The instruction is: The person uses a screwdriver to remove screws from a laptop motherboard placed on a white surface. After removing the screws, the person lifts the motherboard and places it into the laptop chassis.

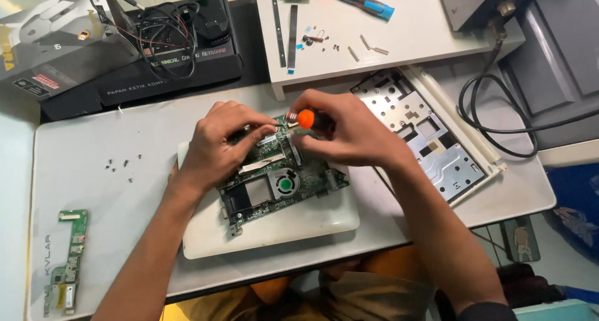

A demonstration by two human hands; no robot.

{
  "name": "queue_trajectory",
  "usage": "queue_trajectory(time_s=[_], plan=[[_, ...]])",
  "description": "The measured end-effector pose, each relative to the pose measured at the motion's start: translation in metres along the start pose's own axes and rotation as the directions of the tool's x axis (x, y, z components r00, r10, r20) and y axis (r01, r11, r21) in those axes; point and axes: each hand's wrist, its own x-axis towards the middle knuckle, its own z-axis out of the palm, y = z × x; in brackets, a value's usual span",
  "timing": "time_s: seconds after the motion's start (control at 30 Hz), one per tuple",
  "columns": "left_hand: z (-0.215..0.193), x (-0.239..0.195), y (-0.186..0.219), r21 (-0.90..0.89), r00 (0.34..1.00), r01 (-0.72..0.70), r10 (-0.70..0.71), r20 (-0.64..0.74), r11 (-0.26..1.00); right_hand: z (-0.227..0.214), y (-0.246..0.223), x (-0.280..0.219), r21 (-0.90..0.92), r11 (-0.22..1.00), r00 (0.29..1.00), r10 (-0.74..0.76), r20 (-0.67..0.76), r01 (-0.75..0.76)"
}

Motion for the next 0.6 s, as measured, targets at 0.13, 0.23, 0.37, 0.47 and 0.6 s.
queue_trajectory(time_s=[0.13,0.23,0.37,0.47,0.6], plan=[[-0.002,-0.004,0.001,-0.016,1.0,-0.015,0.014,-0.013,1.0,0.019,0.004,0.008,-0.074,0.991,0.992,-0.112,-0.057,0.108],[-0.001,-0.005,-0.001,-0.057,1.0,-0.01,0.008,-0.026,0.998,0.022,0.01,0.008,-0.122,0.981,0.981,-0.166,-0.098,0.154],[0.002,-0.006,-0.004,-0.061,0.999,-0.01,0.008,-0.031,0.998,0.008,0.034,0.007,-0.157,0.966,0.956,-0.231,-0.183,0.204],[0.001,-0.009,-0.008,-0.02,1.0,0.005,-0.004,0.009,1.0,-0.047,0.05,-0.009,-0.347,0.93,0.891,-0.259,-0.373,0.126],[0.001,-0.008,-0.011,0.043,0.993,-0.089,0.086,0.081,0.995,-0.096,0.085,-0.024,-0.49,0.839,0.733,-0.178,-0.657,-0.236]])
